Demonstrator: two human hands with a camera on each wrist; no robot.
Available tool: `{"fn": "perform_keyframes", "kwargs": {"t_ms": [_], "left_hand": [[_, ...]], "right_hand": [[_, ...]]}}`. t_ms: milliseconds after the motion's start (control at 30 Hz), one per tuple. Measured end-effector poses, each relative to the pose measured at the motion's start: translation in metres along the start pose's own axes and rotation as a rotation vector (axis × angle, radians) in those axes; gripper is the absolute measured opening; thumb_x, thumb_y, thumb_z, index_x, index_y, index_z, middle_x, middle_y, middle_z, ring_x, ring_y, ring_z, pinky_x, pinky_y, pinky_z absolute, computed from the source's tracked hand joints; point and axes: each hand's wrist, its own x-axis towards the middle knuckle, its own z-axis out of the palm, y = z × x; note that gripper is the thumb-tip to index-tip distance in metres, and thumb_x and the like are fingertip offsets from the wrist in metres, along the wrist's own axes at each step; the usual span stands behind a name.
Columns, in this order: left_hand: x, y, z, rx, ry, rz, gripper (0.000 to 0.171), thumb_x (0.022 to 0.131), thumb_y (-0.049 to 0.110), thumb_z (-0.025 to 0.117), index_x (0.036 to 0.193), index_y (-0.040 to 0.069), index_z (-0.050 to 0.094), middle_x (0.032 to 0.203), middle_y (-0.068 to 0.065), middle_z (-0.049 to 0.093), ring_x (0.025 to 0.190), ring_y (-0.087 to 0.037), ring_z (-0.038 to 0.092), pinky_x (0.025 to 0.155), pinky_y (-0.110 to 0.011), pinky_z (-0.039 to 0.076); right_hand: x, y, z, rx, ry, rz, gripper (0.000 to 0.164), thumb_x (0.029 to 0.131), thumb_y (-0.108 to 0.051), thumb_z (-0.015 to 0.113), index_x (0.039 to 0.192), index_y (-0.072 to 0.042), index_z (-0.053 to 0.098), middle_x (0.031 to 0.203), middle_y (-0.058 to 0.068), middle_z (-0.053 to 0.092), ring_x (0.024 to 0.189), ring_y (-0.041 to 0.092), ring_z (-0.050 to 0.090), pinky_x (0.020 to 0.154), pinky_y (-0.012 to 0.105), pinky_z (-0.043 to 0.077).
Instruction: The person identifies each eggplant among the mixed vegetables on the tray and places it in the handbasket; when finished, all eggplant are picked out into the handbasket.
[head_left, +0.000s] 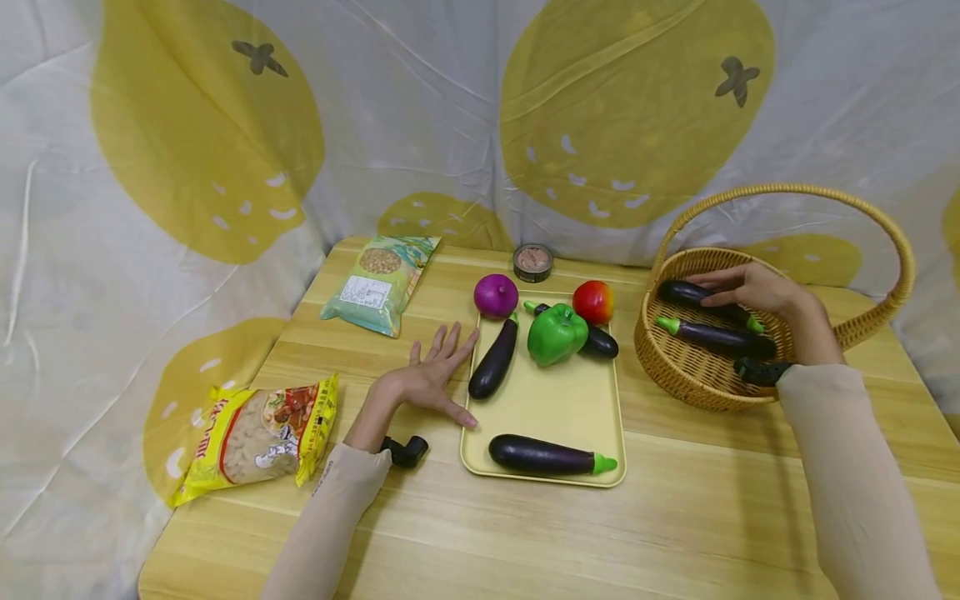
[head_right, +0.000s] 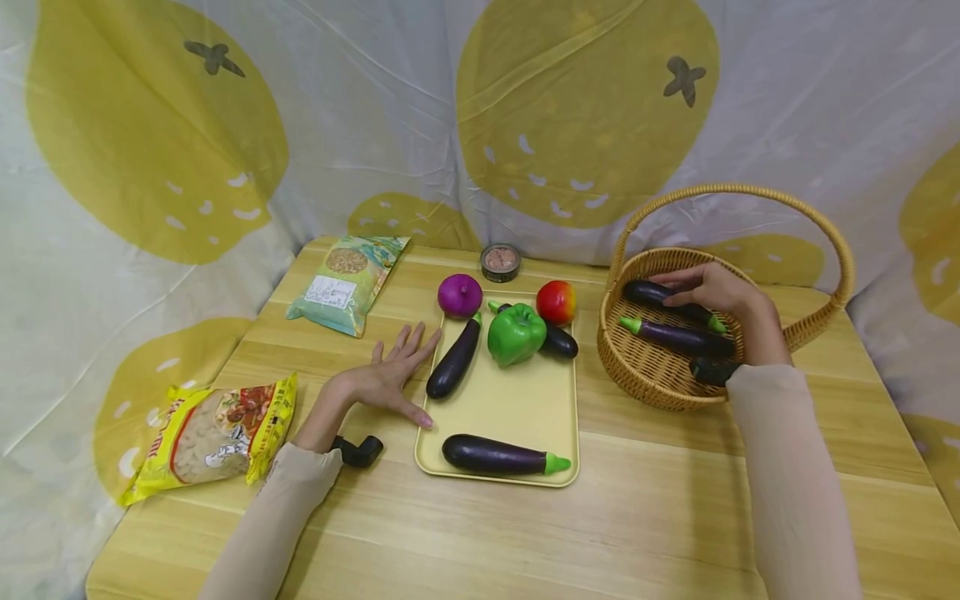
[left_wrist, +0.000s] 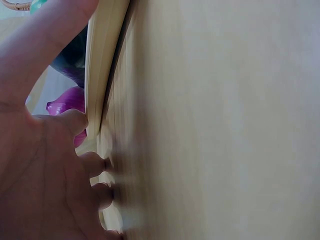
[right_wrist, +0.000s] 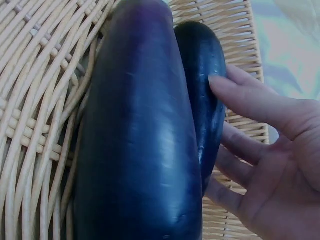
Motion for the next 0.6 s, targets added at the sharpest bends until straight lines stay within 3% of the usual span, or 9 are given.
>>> {"fn": "perform_keyframes", "kwargs": {"t_ms": [67,133,267,400,500,600], "left_hand": [[0.0003,0.0001,0.0000,0.001,0.001,0.000,0.142,0.074,0.057,0.089,0.166,0.023,-0.015,0.170,-0.017,-0.029,0.157,-0.037,-0.030,0.121,-0.071,-0.018],[0.0002,0.0001,0.0002,0.002,0.001,-0.002,0.142,0.074,0.056,0.089,0.166,0.023,-0.015,0.170,-0.017,-0.029,0.157,-0.037,-0.030,0.121,-0.071,-0.018],[0.0001,0.0000,0.0006,0.002,0.002,-0.002,0.143,0.074,0.056,0.089,0.166,0.022,-0.015,0.170,-0.017,-0.028,0.157,-0.037,-0.029,0.121,-0.071,-0.017],[-0.0001,0.0000,0.0006,0.003,0.003,-0.002,0.143,0.074,0.057,0.089,0.166,0.022,-0.015,0.170,-0.017,-0.028,0.157,-0.037,-0.029,0.121,-0.071,-0.017],[0.0000,0.0001,0.0002,0.006,0.004,-0.003,0.143,0.074,0.057,0.089,0.166,0.023,-0.015,0.170,-0.017,-0.028,0.157,-0.037,-0.029,0.121,-0.071,-0.017],[0.0001,0.0004,0.0000,0.008,0.005,-0.001,0.143,0.073,0.057,0.089,0.166,0.023,-0.014,0.170,-0.017,-0.028,0.157,-0.037,-0.029,0.121,-0.072,-0.017]], "right_hand": [[-0.0002,0.0005,0.0008,0.019,-0.012,0.006,0.050,0.098,-0.026,0.072,0.145,-0.012,0.061,0.151,0.015,0.057,0.132,0.034,0.058,0.078,0.012,0.045],[0.0002,0.0011,0.0017,0.029,-0.014,0.004,0.049,0.099,-0.027,0.071,0.145,-0.012,0.061,0.151,0.014,0.057,0.142,0.035,0.049,0.085,0.011,0.046],[0.0005,0.0012,0.0030,0.044,0.008,0.001,0.047,0.098,-0.026,0.073,0.142,-0.012,0.065,0.148,0.013,0.060,0.140,0.030,0.051,0.085,0.009,0.046],[0.0000,0.0014,0.0026,0.049,0.023,-0.006,0.047,0.096,-0.026,0.075,0.140,-0.012,0.066,0.144,0.008,0.064,0.127,0.004,0.058,0.085,0.005,0.045],[-0.0003,0.0008,0.0018,0.061,0.018,0.000,0.048,0.096,-0.028,0.076,0.140,-0.013,0.066,0.142,0.002,0.065,0.112,-0.018,0.053,0.085,0.004,0.045],[-0.0002,0.0005,0.0014,0.065,0.010,0.006,0.048,0.096,-0.028,0.075,0.141,-0.014,0.066,0.143,0.001,0.064,0.105,-0.026,0.048,0.085,0.005,0.045]]}}
